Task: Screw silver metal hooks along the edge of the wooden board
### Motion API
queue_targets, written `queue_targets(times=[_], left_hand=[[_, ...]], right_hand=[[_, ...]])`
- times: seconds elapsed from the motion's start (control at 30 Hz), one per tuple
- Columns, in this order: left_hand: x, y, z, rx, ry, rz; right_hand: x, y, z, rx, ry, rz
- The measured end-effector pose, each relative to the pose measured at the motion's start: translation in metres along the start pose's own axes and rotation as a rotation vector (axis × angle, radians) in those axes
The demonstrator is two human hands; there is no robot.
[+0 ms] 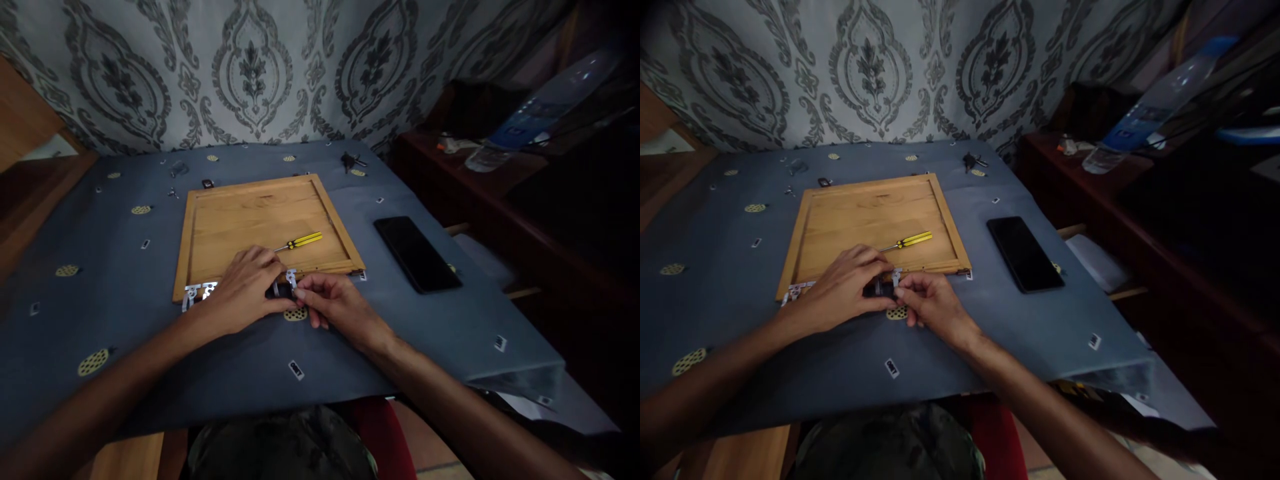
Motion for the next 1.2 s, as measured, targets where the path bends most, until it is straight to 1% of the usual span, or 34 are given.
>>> queue_targets(times=[0.3, 0.57, 0.63, 0.7, 0.77, 0.8, 0.83, 0.87, 0.93, 1.07, 1.2], left_hand=[[-0.005, 0.004, -0.004, -0.003, 0.051, -0.013], [-0.006, 0.004, -0.002, -0.019, 0.078, -0.028], [-0.007, 0.004, -0.001, -0.027, 0.077, -0.038], [-0.008, 0.004, -0.001, -0.032, 0.065, -0.050], [-0.009, 0.004, -0.001, -0.032, 0.051, -0.060], [-0.010, 0.004, -0.001, -0.033, 0.048, -0.064], [-0.010, 0.004, -0.001, -0.034, 0.047, -0.067], [-0.010, 0.004, -0.001, -0.033, 0.049, -0.070], [-0.010, 0.004, -0.001, -0.026, 0.052, -0.076], [-0.008, 0.005, 0.000, -0.001, 0.050, -0.090], [-0.009, 0.005, 0.000, -0.005, 0.048, -0.095]], right_hand=[[0.000, -0.001, -0.001, 0.009, -0.032, -0.002], [-0.002, -0.001, -0.002, 0.008, -0.131, -0.055], [-0.001, -0.003, -0.005, -0.023, -0.168, -0.079], [0.003, -0.007, -0.010, -0.133, -0.320, -0.196], [0.010, -0.011, -0.015, -0.257, -0.584, -0.378], [0.012, -0.012, -0.016, -0.291, -0.721, -0.460], [0.013, -0.012, -0.016, -0.297, -0.833, -0.518], [0.012, -0.012, -0.016, -0.279, -0.907, -0.546], [0.009, -0.009, -0.016, -0.226, -0.996, -0.571], [0.004, -0.004, -0.014, -0.154, -1.071, -0.613], [0.001, -0.003, -0.013, -0.168, -1.125, -0.644]])
Point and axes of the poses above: each hand's wrist, its own y-axis towards the middle knuckle, its own z-axis out of the palm, x = y × z, the point moved 3 cm from there along y, towards the middle knuckle, and after that the axes turned 2 degrees about -y, right-handed, at the moved point
